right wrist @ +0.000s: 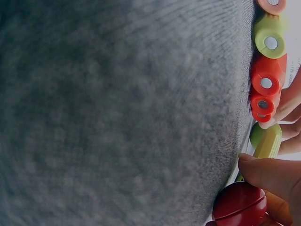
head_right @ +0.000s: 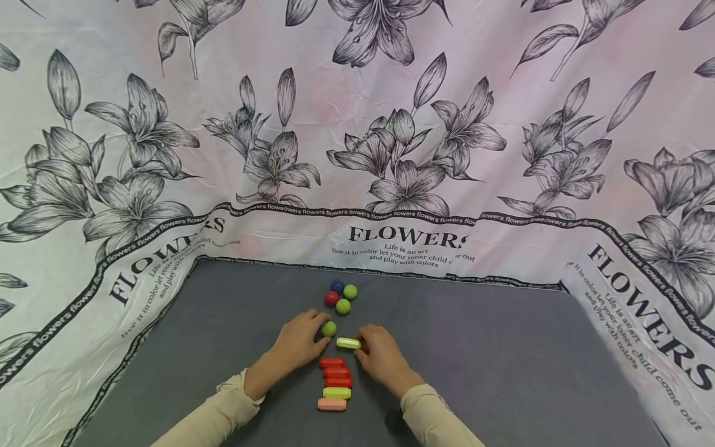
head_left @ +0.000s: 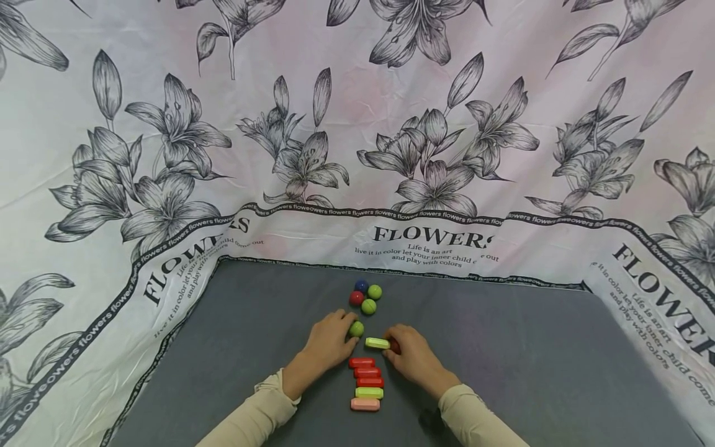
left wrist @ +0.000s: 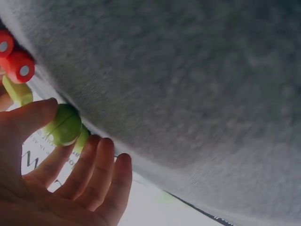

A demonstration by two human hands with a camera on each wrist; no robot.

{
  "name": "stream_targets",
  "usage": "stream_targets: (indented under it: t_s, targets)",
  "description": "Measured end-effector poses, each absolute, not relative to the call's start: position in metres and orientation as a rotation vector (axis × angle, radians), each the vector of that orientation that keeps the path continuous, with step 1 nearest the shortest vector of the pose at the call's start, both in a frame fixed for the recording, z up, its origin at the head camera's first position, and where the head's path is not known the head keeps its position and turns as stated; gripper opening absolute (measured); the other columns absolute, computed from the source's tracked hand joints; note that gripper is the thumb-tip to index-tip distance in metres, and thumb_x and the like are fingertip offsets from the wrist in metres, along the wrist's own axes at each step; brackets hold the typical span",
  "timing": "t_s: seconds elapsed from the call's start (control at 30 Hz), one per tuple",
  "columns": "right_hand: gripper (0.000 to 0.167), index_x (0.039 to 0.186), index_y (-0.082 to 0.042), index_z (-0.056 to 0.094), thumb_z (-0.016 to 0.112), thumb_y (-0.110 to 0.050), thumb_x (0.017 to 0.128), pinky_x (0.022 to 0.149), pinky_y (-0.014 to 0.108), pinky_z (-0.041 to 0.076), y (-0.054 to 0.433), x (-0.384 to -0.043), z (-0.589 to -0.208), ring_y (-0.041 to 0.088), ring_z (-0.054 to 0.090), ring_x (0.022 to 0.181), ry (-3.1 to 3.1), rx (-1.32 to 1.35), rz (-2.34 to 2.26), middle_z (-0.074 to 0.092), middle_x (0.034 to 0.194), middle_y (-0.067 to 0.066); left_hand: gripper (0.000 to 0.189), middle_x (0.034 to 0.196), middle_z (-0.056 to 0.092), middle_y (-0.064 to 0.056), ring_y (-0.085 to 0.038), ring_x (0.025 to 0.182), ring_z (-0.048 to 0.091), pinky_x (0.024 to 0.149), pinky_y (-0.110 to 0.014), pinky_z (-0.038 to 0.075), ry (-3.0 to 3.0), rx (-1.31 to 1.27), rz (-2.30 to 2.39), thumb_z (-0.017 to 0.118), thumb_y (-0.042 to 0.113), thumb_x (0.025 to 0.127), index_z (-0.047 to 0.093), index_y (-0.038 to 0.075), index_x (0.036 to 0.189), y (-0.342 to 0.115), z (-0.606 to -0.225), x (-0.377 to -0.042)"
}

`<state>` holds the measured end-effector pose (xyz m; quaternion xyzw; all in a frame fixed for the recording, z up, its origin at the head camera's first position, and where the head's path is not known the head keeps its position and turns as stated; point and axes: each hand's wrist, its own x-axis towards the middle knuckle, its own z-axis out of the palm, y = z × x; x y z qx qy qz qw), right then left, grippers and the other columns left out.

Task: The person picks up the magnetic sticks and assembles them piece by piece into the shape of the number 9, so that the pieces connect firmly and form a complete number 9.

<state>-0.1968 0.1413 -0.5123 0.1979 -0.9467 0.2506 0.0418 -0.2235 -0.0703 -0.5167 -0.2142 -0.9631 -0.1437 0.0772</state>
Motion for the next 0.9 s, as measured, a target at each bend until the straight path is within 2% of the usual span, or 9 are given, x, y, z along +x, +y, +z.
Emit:
stream_targets:
  t_s: [0.5, 0.9]
  targets:
    - [0.018, 0.099, -0.01, 0.069, 0.079, -0.007, 0.083, 0.071, 0.03, 0.043, 0.1412, -0.199, -0.5126, 0.013, 0.05, 0.081, -2.904, 0.633, 0.787, 0.062, 0.088, -0.001, 0.038, 0.102, 0.066, -0.002, -0.018, 0.088, 0.063, 0.07, -0.037, 0.054, -2.941, -0.686, -0.425, 0.076, 0.037, 0.085, 0.069, 0.015, 0.115, -0.0726, -0.5095, -0.2177]
    - [0.019, 0.1, -0.01, 0.069, 0.079, -0.009, 0.084, 0.072, 0.031, 0.045, 0.141, -0.1983, -0.5137, 0.013, 0.05, 0.082, -2.915, 0.625, 0.773, 0.062, 0.09, 0.0, 0.034, 0.091, 0.062, 0.001, -0.013, 0.078, 0.058, 0.063, -0.03, 0.047, -2.943, -0.701, -0.425, 0.077, 0.037, 0.083, 0.069, 0.014, 0.107, -0.0696, -0.5075, -0.2146]
